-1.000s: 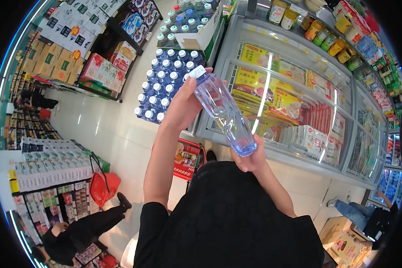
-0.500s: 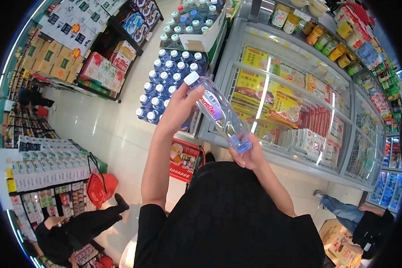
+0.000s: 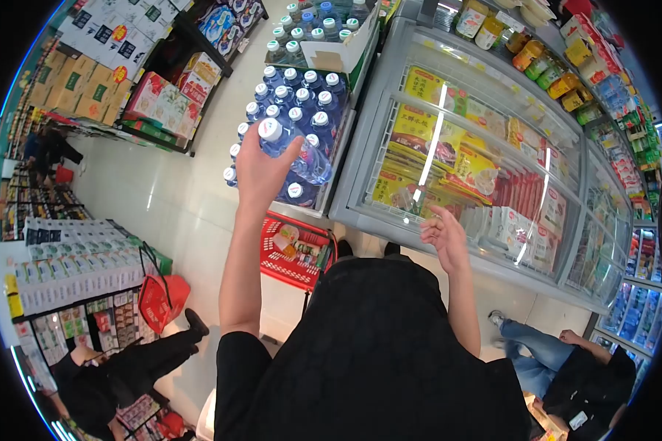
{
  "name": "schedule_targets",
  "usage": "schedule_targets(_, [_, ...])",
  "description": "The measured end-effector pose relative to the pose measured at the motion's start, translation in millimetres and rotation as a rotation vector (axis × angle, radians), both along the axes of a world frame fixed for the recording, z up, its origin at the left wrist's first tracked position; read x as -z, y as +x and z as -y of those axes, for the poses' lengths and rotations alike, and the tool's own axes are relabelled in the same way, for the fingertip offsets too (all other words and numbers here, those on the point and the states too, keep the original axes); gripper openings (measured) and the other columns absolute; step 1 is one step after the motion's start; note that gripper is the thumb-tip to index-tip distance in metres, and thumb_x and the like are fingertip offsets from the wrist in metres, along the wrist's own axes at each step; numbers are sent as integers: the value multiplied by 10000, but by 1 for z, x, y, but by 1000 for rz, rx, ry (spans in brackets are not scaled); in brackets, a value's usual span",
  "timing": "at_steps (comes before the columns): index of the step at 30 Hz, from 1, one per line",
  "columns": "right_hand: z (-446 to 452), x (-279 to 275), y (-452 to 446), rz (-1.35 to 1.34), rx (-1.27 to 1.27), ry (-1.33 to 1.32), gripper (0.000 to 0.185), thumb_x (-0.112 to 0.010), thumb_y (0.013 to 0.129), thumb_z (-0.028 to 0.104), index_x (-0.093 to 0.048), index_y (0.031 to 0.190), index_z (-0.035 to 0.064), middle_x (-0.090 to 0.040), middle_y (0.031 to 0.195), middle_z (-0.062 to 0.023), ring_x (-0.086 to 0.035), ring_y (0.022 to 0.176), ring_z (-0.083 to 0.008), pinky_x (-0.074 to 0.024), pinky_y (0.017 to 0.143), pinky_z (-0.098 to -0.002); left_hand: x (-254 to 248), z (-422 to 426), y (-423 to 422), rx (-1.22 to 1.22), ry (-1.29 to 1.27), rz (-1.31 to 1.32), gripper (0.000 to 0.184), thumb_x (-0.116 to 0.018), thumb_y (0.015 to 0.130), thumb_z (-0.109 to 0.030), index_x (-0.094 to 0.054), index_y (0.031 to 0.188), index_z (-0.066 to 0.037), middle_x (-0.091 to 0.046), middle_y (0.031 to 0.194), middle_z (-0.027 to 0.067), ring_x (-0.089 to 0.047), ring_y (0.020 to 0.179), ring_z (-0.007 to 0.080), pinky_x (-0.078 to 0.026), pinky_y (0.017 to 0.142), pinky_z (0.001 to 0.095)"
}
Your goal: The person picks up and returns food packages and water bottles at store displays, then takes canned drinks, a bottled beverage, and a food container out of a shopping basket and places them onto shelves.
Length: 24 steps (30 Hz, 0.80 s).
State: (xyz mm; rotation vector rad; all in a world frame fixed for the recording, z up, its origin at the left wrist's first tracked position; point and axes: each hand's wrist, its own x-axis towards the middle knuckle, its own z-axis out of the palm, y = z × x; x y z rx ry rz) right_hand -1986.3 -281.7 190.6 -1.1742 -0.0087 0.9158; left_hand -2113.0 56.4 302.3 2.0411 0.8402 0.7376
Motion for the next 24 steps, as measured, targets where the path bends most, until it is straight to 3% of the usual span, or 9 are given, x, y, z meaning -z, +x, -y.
schedule_targets(4, [30, 16, -5, -14, 159, -76, 412, -466, 949, 329, -468, 1195, -1, -617, 872, -108, -616, 710, -151, -510, 625, -273, 43, -5, 1, -46, 166, -60, 544, -769, 693, -268, -541, 1094, 20, -599, 1027, 171, -592, 953, 295, -459, 814, 360])
schedule_targets(7, [37, 20, -13, -11, 208, -167, 391, -542, 912, 334, -511, 1124, 7, -623, 839, -110, -626, 661, -161, -513, 591, -263, 68, 2, 8, -60, 209, -29, 552, -769, 692, -279, -537, 1101, 9, -587, 1027, 166, -579, 953, 325, -458, 814, 380])
schedule_targets(10, [34, 15, -20, -29, 170, -239, 333, -558, 903, 339, -541, 1028, 31, -606, 830, -94, -621, 680, -160, -512, 611, -266, 93, 8, 9, -78, 316, -156, 544, -760, 701, -275, -528, 1102, 11, -566, 1031, 175, -558, 962, 357, -454, 809, 404])
schedule_targets(14, [35, 22, -30, -26, 178, -241, 316, -552, 910, 316, -549, 1039, 28, -605, 836, -89, -618, 684, -154, -504, 614, -260, 111, 14, 4, -12, 279, -263, 554, -762, 688, -274, -528, 1103, 10, -579, 999, 180, -554, 966, 372, -453, 811, 415])
schedule_targets(16, [37, 30, -35, -38, 153, -272, 336, -520, 931, 296, -517, 1120, 18, -613, 849, -92, -617, 712, -140, -509, 636, -262, 127, 12, 3, 11, 283, -312, 546, -766, 676, -261, -535, 1097, 0, -596, 959, 173, -547, 961, 364, -442, 821, 424])
schedule_targets(21, [48, 34, -43, -99, 235, -300, 319, -552, 912, 290, -538, 1074, 16, -608, 846, -86, -614, 692, -153, -500, 622, -264, 134, 18, 12, 26, 340, -431, 547, -789, 648, -278, -539, 1050, -4, -593, 947, 189, -516, 924, 377, -430, 791, 448])
schedule_targets(24, [60, 40, -37, -127, 226, -309, 319, -547, 915, 279, -535, 1085, 9, -609, 855, -93, -613, 705, -158, -500, 628, -267, 147, 21, 12, 20, 423, -486, 542, -784, 647, -237, -539, 1062, 12, -584, 975, 165, -478, 985, 345, -407, 840, 432])
